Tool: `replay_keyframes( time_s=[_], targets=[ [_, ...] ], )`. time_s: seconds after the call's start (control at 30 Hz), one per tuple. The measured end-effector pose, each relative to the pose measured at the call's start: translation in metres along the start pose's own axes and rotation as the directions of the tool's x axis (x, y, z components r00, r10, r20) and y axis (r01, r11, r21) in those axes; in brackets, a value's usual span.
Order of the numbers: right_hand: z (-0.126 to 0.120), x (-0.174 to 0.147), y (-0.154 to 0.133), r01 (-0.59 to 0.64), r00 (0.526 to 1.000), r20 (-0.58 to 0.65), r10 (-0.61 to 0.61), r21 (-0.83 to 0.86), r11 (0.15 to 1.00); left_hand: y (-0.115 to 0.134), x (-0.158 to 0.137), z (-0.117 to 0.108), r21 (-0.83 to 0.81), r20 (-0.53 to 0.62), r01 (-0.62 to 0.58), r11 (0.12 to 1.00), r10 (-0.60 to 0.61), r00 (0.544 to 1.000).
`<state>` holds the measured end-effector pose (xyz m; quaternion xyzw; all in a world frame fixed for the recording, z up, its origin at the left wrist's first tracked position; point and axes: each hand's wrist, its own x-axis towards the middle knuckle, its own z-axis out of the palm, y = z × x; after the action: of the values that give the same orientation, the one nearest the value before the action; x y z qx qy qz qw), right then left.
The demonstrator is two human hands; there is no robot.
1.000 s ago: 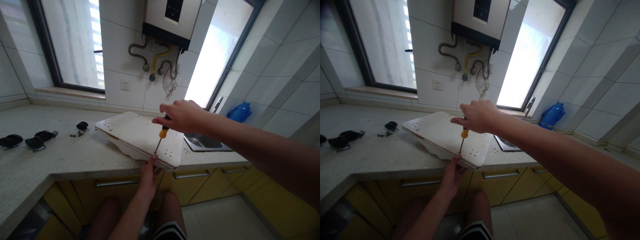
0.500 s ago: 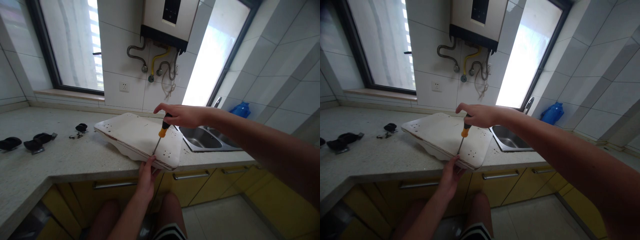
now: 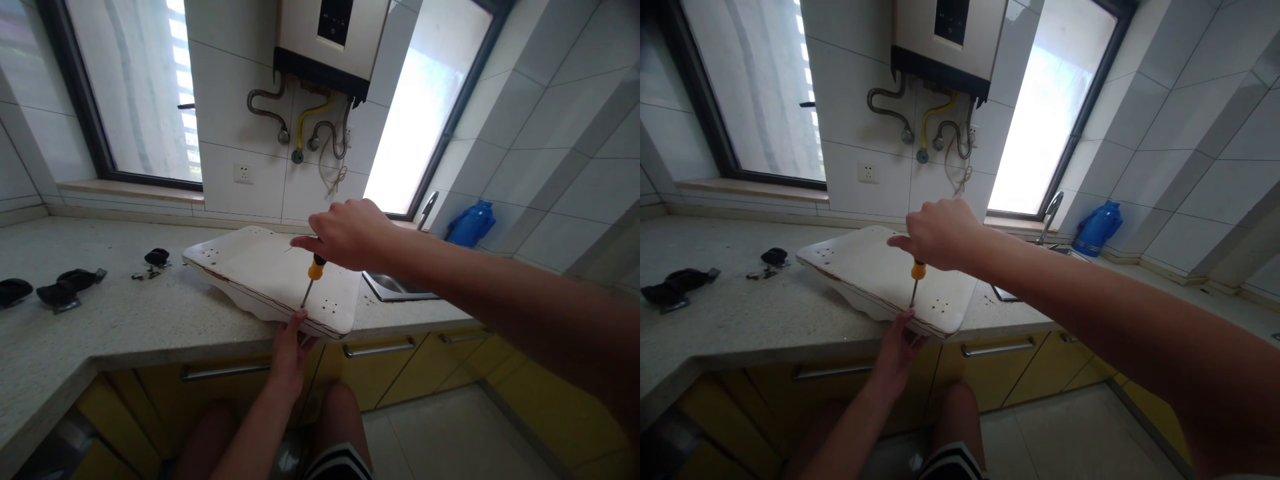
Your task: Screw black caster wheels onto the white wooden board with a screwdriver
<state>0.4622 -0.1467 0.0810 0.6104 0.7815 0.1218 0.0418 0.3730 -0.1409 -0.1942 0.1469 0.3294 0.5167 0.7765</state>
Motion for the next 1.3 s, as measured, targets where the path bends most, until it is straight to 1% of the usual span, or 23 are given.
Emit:
replay_keyframes(
  time_s=[0.03, 0.07, 0.13, 0.17, 0.2, 0.23, 0.33, 0.37, 0.4, 0.5, 0.57, 0.63, 0.67, 0.8, 0.83, 0.93, 0.97, 1.0, 1.1, 1.13, 1.17, 1.27, 1.3],
  targets=[
    [0.0, 0.001, 0.0, -0.014, 1.0, -0.011, 0.014, -0.028, 1.0, 0.0, 0.0, 0.0, 0.0, 0.001, 0.0, 1.0, 0.0, 1.0],
    [-0.001, 0.002, 0.001, 0.012, 1.0, 0.001, -0.012, -0.019, 1.0, 0.0, 0.0, 0.0, 0.0, 0.002, 0.0, 1.0, 0.0, 1.0],
    [-0.003, 0.002, 0.005, 0.121, 0.99, 0.063, -0.124, 0.047, 0.992, 0.0, 0.0, 0.0, 0.002, 0.004, 0.0, 1.0, 0.0, 1.0],
    [-0.004, 0.002, 0.006, 0.158, 0.982, 0.089, -0.165, 0.084, 0.984, 0.0, 0.001, -0.001, 0.003, 0.005, 0.0, 1.0, 0.0, 1.0],
    [-0.004, 0.001, 0.008, 0.163, 0.98, 0.098, -0.173, 0.104, 0.981, -0.001, 0.001, -0.001, 0.004, 0.006, -0.001, 1.0, 0.001, 1.0],
    [-0.004, 0.001, 0.008, 0.136, 0.985, 0.091, -0.145, 0.102, 0.985, -0.001, 0.001, -0.001, 0.005, 0.007, -0.003, 1.0, 0.003, 1.0],
    [-0.003, 0.002, 0.008, -0.015, 1.0, 0.016, 0.015, 0.017, 1.0, -0.002, 0.002, -0.002, 0.007, 0.006, -0.006, 1.0, 0.006, 1.0],
    [-0.003, 0.003, 0.008, -0.023, 1.0, 0.012, 0.023, 0.006, 1.0, -0.002, 0.003, -0.002, 0.008, 0.005, -0.005, 1.0, 0.005, 1.0],
    [-0.004, 0.003, 0.008, 0.0, 0.999, 0.032, 0.0, 0.015, 1.0, -0.002, 0.003, -0.003, 0.01, 0.004, -0.004, 1.0, 0.004, 1.0],
    [-0.008, 0.004, 0.009, 0.097, 0.986, 0.126, -0.108, 0.09, 0.991, -0.002, 0.004, -0.003, 0.015, 0.008, 0.003, 1.0, -0.003, 1.0],
    [-0.008, 0.005, 0.011, 0.059, 0.991, 0.117, -0.068, 0.075, 0.995, -0.002, 0.004, -0.003, 0.016, 0.005, 0.005, 1.0, -0.005, 1.0],
    [-0.007, 0.004, 0.013, -0.001, 0.998, 0.065, -0.001, 0.03, 1.0, -0.001, 0.004, -0.003, 0.017, -0.002, 0.003, 1.0, -0.003, 1.0],
    [-0.006, 0.003, 0.013, 0.001, 0.999, 0.051, -0.002, 0.022, 1.0, -0.001, 0.004, -0.003, 0.017, -0.007, 0.002, 1.0, -0.002, 1.0],
    [-0.006, -0.001, 0.012, 0.164, 0.977, 0.111, -0.181, 0.147, 0.975, 0.0, 0.003, -0.003, 0.022, -0.017, 0.006, 1.0, -0.005, 1.0],
    [-0.005, -0.001, 0.01, 0.16, 0.978, 0.11, -0.177, 0.152, 0.975, 0.001, 0.003, -0.003, 0.022, -0.018, 0.008, 1.0, -0.007, 1.0],
    [-0.002, -0.002, 0.003, 0.029, 0.999, 0.027, -0.03, 0.039, 0.999, 0.002, 0.002, -0.002, 0.018, -0.016, 0.007, 1.0, -0.007, 1.0],
    [-0.001, -0.002, 0.001, 0.004, 1.0, 0.003, -0.004, 0.003, 1.0, 0.002, 0.002, -0.002, 0.016, -0.013, 0.006, 1.0, -0.005, 1.0],
    [-0.001, -0.002, 0.0, 0.015, 1.0, -0.001, -0.015, -0.008, 1.0, 0.003, 0.001, -0.002, 0.016, -0.009, 0.004, 1.0, -0.004, 1.0],
    [0.0, -0.002, -0.001, 0.189, 0.98, 0.045, -0.194, 0.094, 0.978, 0.003, 0.002, -0.002, 0.02, -0.003, 0.004, 1.0, -0.004, 1.0],
    [0.001, -0.001, 0.0, 0.205, 0.977, 0.038, -0.211, 0.11, 0.972, 0.003, 0.002, -0.002, 0.022, -0.003, 0.003, 1.0, -0.003, 1.0],
    [0.002, 0.0, 0.0, 0.181, 0.983, 0.019, -0.184, 0.1, 0.978, 0.003, 0.002, -0.002, 0.024, -0.005, 0.002, 1.0, -0.001, 1.0],
    [0.007, 0.006, 0.005, 0.002, 0.998, -0.07, -0.003, -0.016, 1.0, 0.002, 0.004, -0.003, 0.027, -0.01, -0.008, 1.0, 0.008, 1.0],
    [0.008, 0.008, 0.008, -0.012, 0.997, -0.08, 0.01, -0.026, 1.0, 0.002, 0.004, -0.004, 0.028, -0.011, -0.011, 1.0, 0.011, 1.0]
  ],
)
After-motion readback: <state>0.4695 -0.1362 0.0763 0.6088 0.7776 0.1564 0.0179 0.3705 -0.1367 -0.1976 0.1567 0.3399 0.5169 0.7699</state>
